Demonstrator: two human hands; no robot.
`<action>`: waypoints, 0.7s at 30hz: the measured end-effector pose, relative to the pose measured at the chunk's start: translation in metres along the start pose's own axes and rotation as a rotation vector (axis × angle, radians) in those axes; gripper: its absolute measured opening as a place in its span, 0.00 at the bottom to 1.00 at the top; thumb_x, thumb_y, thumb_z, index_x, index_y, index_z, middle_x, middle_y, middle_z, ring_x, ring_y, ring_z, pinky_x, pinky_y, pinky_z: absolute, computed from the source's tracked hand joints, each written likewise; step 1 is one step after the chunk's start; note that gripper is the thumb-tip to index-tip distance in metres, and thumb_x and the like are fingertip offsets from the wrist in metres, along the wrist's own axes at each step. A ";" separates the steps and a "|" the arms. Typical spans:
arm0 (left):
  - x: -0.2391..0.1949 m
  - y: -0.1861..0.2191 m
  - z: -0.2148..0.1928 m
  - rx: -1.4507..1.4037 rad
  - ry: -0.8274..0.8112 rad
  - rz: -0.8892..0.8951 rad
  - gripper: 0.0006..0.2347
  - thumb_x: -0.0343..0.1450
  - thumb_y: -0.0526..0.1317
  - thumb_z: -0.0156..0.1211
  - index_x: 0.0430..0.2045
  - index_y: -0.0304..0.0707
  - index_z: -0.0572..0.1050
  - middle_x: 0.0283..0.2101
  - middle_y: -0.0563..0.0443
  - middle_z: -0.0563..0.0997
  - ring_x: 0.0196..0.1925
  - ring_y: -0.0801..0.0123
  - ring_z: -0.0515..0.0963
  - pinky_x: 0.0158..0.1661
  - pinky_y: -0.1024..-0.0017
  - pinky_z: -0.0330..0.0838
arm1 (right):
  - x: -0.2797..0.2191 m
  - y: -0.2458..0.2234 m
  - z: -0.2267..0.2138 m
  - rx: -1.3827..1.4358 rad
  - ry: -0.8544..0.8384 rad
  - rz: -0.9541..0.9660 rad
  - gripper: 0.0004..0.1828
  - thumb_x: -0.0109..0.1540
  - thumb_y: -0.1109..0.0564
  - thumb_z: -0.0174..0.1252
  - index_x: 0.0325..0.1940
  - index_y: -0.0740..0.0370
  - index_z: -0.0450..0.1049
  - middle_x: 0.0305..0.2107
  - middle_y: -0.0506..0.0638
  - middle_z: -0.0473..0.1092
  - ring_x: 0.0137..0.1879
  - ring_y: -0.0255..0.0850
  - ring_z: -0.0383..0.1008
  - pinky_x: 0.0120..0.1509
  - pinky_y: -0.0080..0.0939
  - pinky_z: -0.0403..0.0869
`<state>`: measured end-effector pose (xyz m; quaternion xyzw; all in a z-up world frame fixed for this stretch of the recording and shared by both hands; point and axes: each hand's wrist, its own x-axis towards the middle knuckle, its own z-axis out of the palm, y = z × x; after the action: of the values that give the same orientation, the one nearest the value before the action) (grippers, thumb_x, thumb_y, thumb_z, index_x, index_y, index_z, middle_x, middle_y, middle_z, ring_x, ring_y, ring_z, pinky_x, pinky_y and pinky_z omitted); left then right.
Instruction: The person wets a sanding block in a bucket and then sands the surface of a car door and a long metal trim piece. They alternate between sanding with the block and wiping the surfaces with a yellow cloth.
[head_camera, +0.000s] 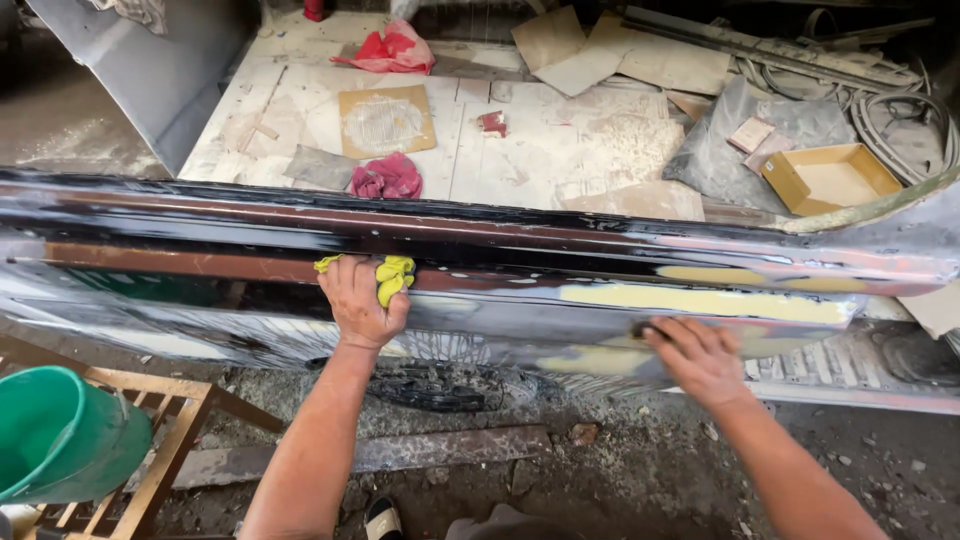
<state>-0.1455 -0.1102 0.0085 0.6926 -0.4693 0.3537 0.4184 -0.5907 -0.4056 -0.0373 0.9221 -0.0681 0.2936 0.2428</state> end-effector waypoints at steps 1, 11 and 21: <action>-0.001 -0.001 0.000 0.002 0.001 0.000 0.19 0.67 0.54 0.55 0.41 0.38 0.73 0.45 0.42 0.73 0.48 0.47 0.71 0.51 0.50 0.61 | 0.007 0.004 0.003 0.001 0.001 -0.001 0.28 0.59 0.58 0.66 0.63 0.42 0.71 0.67 0.41 0.64 0.67 0.42 0.64 0.63 0.49 0.57; -0.004 0.000 0.002 0.016 0.001 -0.003 0.20 0.68 0.56 0.55 0.42 0.38 0.74 0.44 0.42 0.72 0.48 0.48 0.71 0.49 0.51 0.60 | 0.224 -0.157 0.018 0.377 -0.070 -0.274 0.23 0.63 0.62 0.62 0.62 0.54 0.69 0.68 0.47 0.62 0.69 0.46 0.65 0.62 0.53 0.70; -0.006 -0.002 0.006 0.010 -0.003 0.004 0.20 0.70 0.57 0.55 0.42 0.38 0.73 0.45 0.42 0.73 0.49 0.47 0.70 0.51 0.51 0.60 | 0.006 0.014 -0.006 -0.025 0.024 -0.004 0.29 0.59 0.55 0.68 0.64 0.39 0.72 0.63 0.41 0.68 0.67 0.42 0.65 0.65 0.48 0.57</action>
<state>-0.1451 -0.1135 0.0005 0.6942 -0.4695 0.3556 0.4137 -0.5923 -0.4151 -0.0236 0.9155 -0.0672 0.3033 0.2556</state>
